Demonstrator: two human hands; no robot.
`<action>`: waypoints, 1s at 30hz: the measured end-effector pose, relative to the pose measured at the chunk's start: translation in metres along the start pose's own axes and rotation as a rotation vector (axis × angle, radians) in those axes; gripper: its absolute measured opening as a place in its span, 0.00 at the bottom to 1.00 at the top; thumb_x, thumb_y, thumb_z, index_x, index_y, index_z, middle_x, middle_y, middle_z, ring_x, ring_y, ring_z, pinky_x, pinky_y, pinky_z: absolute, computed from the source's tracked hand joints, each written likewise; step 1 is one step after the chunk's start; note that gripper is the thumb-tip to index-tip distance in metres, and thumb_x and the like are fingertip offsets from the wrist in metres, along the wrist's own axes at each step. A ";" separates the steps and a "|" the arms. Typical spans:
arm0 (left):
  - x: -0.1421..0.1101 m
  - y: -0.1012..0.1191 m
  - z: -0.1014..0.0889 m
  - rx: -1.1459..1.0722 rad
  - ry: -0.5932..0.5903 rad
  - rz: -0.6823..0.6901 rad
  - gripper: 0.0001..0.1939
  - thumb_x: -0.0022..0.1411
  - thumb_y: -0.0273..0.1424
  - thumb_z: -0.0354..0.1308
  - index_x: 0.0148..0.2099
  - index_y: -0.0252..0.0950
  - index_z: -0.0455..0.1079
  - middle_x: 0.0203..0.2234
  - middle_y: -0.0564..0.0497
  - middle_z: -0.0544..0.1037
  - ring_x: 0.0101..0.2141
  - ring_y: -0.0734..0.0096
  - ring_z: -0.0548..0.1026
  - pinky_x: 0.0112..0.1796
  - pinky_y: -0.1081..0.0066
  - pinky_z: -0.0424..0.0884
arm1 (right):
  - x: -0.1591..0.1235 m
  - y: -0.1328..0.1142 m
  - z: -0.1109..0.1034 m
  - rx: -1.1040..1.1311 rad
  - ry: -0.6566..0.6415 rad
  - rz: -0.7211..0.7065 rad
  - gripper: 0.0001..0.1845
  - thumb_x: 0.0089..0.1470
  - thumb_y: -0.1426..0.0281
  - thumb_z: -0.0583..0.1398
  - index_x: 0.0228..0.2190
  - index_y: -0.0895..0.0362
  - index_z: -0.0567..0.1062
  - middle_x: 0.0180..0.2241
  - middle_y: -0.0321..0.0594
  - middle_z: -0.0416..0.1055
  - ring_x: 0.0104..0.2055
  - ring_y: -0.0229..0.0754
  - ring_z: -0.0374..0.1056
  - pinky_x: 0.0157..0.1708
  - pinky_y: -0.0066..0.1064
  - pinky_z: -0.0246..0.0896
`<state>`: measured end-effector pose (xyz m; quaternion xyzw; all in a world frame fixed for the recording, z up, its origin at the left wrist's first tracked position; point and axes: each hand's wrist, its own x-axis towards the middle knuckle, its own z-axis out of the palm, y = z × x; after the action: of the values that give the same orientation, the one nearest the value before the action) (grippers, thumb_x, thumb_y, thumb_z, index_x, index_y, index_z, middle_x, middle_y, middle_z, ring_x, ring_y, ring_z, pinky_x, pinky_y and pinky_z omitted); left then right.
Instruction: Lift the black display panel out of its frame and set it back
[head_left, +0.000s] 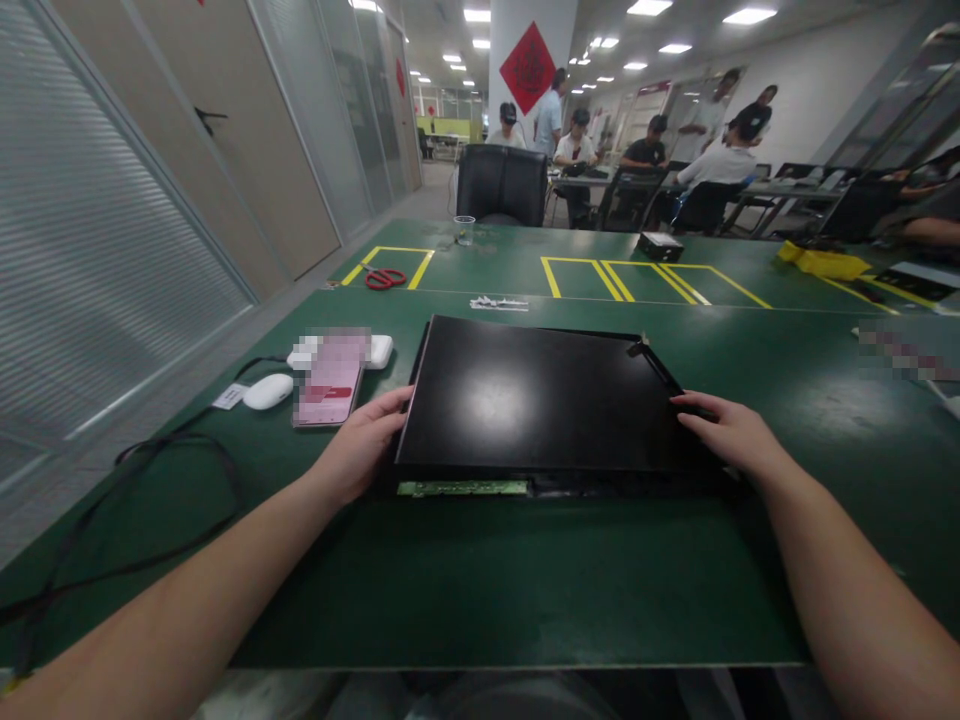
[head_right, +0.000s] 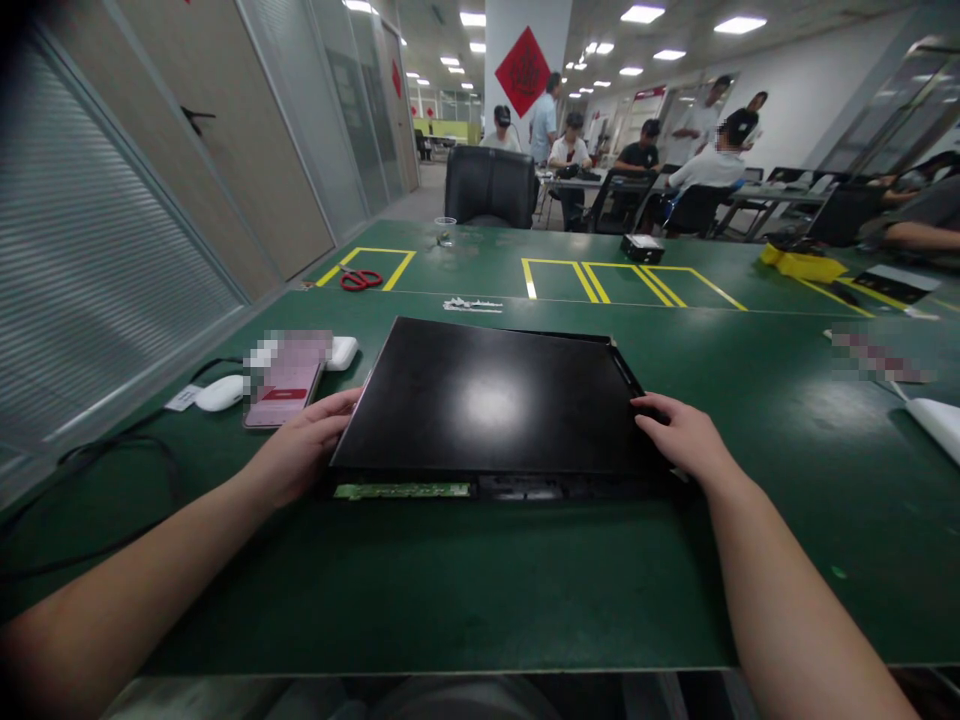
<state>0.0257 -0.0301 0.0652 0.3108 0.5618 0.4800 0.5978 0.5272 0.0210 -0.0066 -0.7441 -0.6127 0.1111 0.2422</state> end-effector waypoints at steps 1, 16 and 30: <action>0.001 -0.001 -0.002 0.011 -0.010 0.016 0.24 0.52 0.19 0.66 0.51 0.34 0.85 0.39 0.46 0.90 0.34 0.60 0.87 0.28 0.73 0.79 | 0.000 0.000 0.000 0.005 0.004 -0.002 0.22 0.50 0.54 0.63 0.43 0.46 0.87 0.56 0.43 0.82 0.52 0.61 0.79 0.57 0.55 0.72; 0.007 -0.010 -0.022 0.235 -0.167 0.183 0.33 0.42 0.38 0.85 0.52 0.40 0.83 0.59 0.41 0.84 0.64 0.38 0.77 0.63 0.48 0.75 | -0.001 0.000 0.000 0.035 -0.005 0.013 0.21 0.50 0.55 0.64 0.43 0.46 0.87 0.56 0.42 0.82 0.54 0.62 0.79 0.59 0.57 0.71; 0.005 -0.008 -0.026 0.286 -0.227 0.412 0.30 0.52 0.41 0.81 0.57 0.44 0.84 0.80 0.47 0.56 0.78 0.37 0.49 0.71 0.52 0.62 | 0.002 0.002 0.007 0.225 0.062 0.053 0.32 0.52 0.53 0.65 0.57 0.50 0.80 0.55 0.48 0.82 0.57 0.60 0.78 0.61 0.55 0.71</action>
<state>0.0021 -0.0328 0.0521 0.5513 0.4783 0.4695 0.4969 0.5263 0.0238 -0.0138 -0.7311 -0.5688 0.1626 0.3398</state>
